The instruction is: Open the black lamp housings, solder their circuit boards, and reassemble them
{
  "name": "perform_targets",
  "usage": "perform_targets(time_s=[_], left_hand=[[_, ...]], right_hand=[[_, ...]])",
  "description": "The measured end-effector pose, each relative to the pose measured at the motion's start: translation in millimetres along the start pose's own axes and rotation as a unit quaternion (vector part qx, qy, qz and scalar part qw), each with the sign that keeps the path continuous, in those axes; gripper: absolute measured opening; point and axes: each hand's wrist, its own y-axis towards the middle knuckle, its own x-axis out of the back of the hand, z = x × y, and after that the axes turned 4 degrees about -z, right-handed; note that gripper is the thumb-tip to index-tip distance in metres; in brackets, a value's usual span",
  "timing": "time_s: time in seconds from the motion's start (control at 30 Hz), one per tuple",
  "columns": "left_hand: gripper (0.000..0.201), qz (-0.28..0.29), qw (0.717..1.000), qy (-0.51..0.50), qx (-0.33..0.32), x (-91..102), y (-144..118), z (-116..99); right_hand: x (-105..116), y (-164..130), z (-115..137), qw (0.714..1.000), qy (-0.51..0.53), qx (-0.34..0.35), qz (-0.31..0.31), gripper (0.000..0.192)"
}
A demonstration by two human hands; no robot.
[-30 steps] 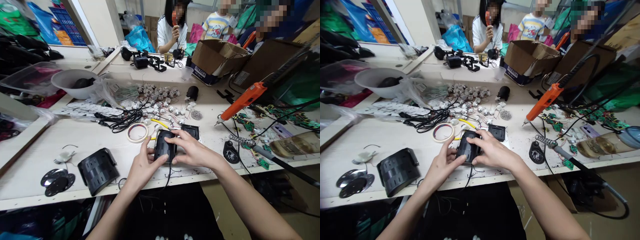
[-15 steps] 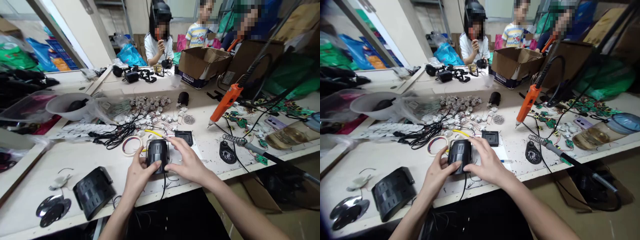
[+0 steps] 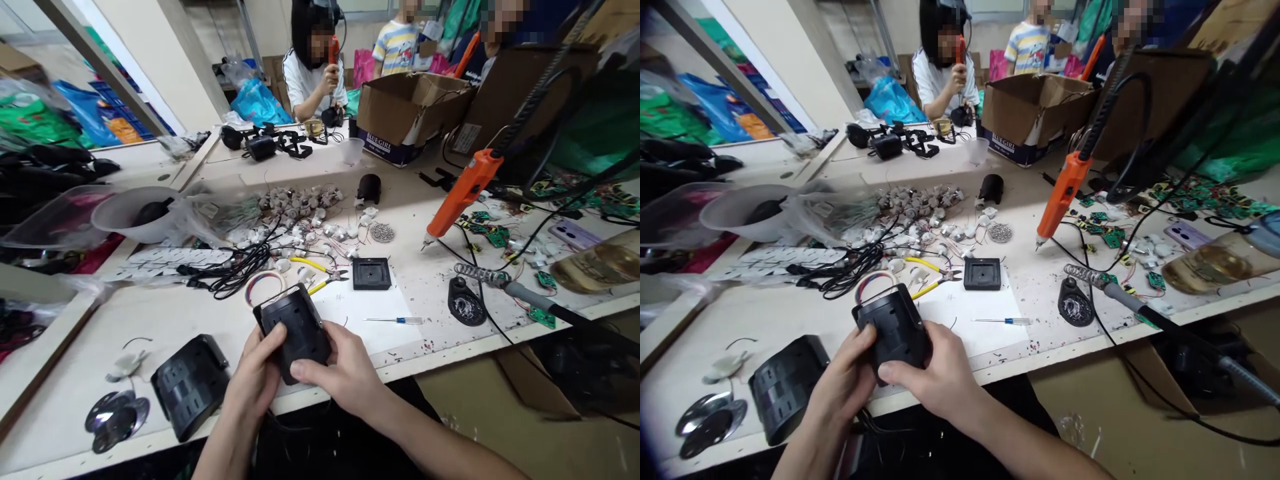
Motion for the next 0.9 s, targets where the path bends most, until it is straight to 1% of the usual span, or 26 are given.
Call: perform_targets(time_s=[0.03, 0.1, 0.23, 0.3, 0.37, 0.47, 0.53, 0.6, 0.67, 0.73, 0.8, 0.83, 0.9], left_hand=[[0.073, -0.024, 1.000, -0.007, 0.010, -3.8, 1, -1], [0.069, -0.049, 0.998, -0.016, 0.029, -11.2, 1, 0], [0.060, -0.058, 0.997, -0.030, 0.050, -19.6, 2, 5], [0.061, -0.061, 0.997, -0.016, 0.046, -20.1, 3, 7], [0.062, -0.050, 0.998, 0.028, 0.037, -19.3, 5, 5], [0.066, -0.003, 0.993, 0.118, 0.001, -16.4, 7, -3], [0.068, 0.016, 0.982, 0.186, -0.042, -13.7, 8, -8], [0.067, 0.019, 0.965, 0.250, -0.082, -10.8, 9, -11], [0.066, 0.024, 0.950, 0.296, -0.099, -8.6, 11, -13], [0.063, 0.031, 0.940, 0.322, -0.110, -7.5, 13, -13], [0.063, 0.038, 0.930, 0.347, -0.119, -7.5, 15, -14], [0.064, 0.043, 0.925, 0.359, -0.121, -7.8, 17, -15], [0.066, 0.057, 0.916, 0.378, -0.124, -8.4, 19, -18]], right_hand=[[-1, 0, -2, 1.000, 0.021, -0.001, 0.007, 0.038], [-2, 0, -7, 0.998, 0.056, -0.005, 0.010, 0.038], [-4, -1, -17, 0.999, 0.042, -0.009, -0.020, 0.037], [-2, -2, -18, 0.999, 0.028, -0.014, -0.018, 0.038], [0, -2, -16, 1.000, 0.018, -0.022, -0.009, 0.039], [5, -2, -10, 0.999, -0.008, -0.039, -0.007, 0.043], [8, -1, -7, 0.998, -0.034, -0.048, -0.013, 0.045], [11, -1, -8, 0.996, -0.069, -0.064, -0.005, 0.044], [14, -3, -11, 0.990, -0.106, -0.088, 0.019, 0.041], [19, -5, -13, 0.985, -0.135, -0.102, 0.032, 0.039], [28, -7, -11, 0.985, -0.151, -0.087, 0.014, 0.038], [36, -8, -7, 0.986, -0.154, -0.066, -0.010, 0.038], [55, -8, 3, 0.984, -0.156, -0.006, -0.091, 0.038]])
